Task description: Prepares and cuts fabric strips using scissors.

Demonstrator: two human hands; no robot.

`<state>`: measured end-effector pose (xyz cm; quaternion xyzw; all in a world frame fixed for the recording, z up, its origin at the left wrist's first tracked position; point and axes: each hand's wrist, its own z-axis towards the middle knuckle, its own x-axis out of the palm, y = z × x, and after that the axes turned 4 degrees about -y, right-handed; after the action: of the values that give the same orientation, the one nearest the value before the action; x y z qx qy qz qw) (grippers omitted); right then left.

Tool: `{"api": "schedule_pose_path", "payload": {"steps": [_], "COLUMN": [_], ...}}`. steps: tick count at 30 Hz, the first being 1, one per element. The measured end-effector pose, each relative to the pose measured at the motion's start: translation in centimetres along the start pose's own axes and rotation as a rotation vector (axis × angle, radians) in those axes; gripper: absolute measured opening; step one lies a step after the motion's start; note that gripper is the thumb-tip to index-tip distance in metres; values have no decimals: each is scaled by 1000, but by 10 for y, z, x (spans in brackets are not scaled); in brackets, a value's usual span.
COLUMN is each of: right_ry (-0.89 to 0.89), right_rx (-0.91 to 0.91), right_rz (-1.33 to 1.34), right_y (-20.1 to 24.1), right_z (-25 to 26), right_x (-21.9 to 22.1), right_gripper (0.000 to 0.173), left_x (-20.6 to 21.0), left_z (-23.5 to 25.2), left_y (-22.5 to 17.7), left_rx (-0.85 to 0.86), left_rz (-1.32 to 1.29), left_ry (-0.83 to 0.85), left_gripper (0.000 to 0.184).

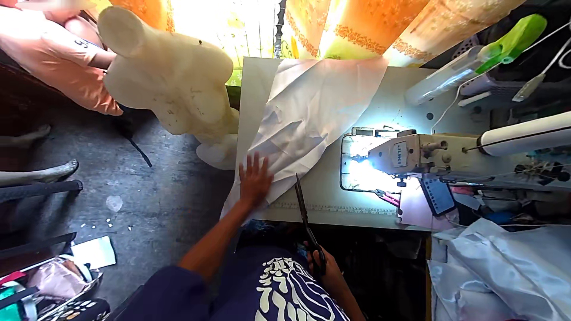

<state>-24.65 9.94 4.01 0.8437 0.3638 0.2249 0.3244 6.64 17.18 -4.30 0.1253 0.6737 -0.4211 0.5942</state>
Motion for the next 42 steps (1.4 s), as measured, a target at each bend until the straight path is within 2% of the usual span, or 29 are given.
{"api": "schedule_pose_path", "payload": {"steps": [2, 5, 24, 30, 35, 42], "right_ry": [5, -22, -271, -250, -189, -246], "right_rx": [10, -15, -40, -7, -4, -72], "right_rz": [-5, -21, -35, 23, 121, -6], "right_y": [-1, -5, -1, 5, 7, 11], "right_z": [2, 1, -6, -6, 24, 35], "right_x": [4, 13, 40, 40, 46, 53], "right_gripper": [47, 46, 24, 26, 33, 31], "left_x": [16, 24, 20, 21, 20, 13], "left_z": [-25, -39, -41, -41, -42, -39], "left_y": [-9, -23, -23, -22, -22, -25], "left_rx": [-56, -102, -76, -77, -80, -97], "left_rz": [20, 22, 34, 44, 38, 21], "left_ry": [11, 18, 44, 49, 77, 119], "left_gripper": [64, 70, 75, 75, 81, 88]}}
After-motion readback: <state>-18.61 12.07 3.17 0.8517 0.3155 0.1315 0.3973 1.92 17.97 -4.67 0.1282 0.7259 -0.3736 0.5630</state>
